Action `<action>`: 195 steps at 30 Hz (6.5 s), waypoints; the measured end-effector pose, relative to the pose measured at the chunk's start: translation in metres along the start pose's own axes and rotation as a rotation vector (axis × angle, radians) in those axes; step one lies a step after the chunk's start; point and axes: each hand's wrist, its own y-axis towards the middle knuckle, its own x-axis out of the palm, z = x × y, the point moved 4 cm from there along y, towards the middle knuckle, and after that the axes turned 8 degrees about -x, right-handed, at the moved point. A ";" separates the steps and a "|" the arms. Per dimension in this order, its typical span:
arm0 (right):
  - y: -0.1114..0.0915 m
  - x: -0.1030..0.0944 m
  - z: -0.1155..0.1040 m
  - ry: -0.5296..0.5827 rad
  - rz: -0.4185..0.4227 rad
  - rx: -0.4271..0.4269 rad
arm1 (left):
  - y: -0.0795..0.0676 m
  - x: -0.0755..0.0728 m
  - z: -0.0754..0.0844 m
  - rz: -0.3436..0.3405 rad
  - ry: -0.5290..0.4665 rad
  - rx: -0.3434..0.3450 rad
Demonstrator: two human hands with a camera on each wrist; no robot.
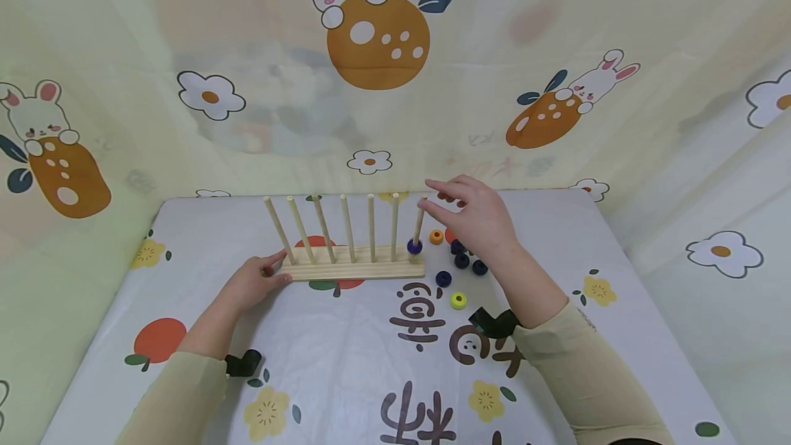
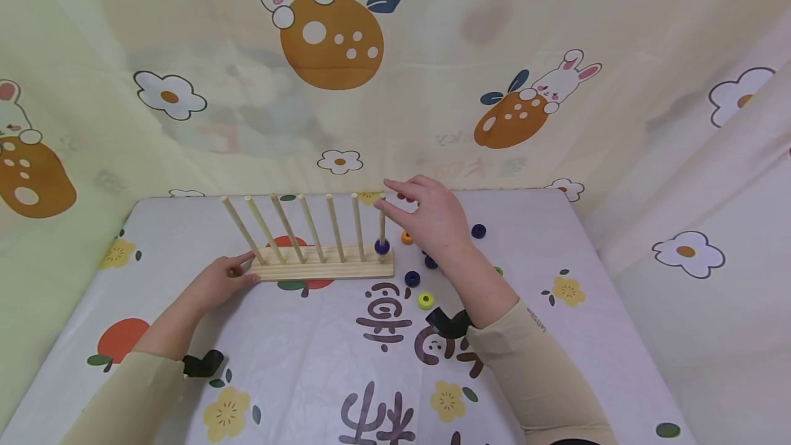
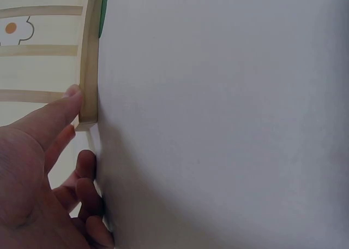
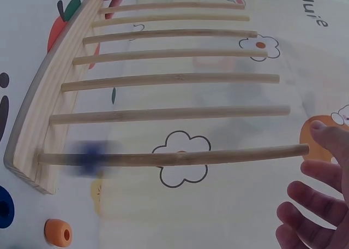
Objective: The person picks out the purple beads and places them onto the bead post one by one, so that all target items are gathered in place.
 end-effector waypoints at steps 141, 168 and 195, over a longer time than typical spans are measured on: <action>-0.065 0.004 0.138 -0.266 -0.166 0.259 | -0.007 -0.003 0.006 0.010 -0.014 0.020; -0.039 -0.001 0.082 -0.152 -0.041 0.189 | -0.002 -0.001 0.001 0.021 -0.024 0.008; -0.009 -0.012 0.006 0.055 0.105 0.020 | -0.006 -0.003 0.001 0.019 -0.022 0.025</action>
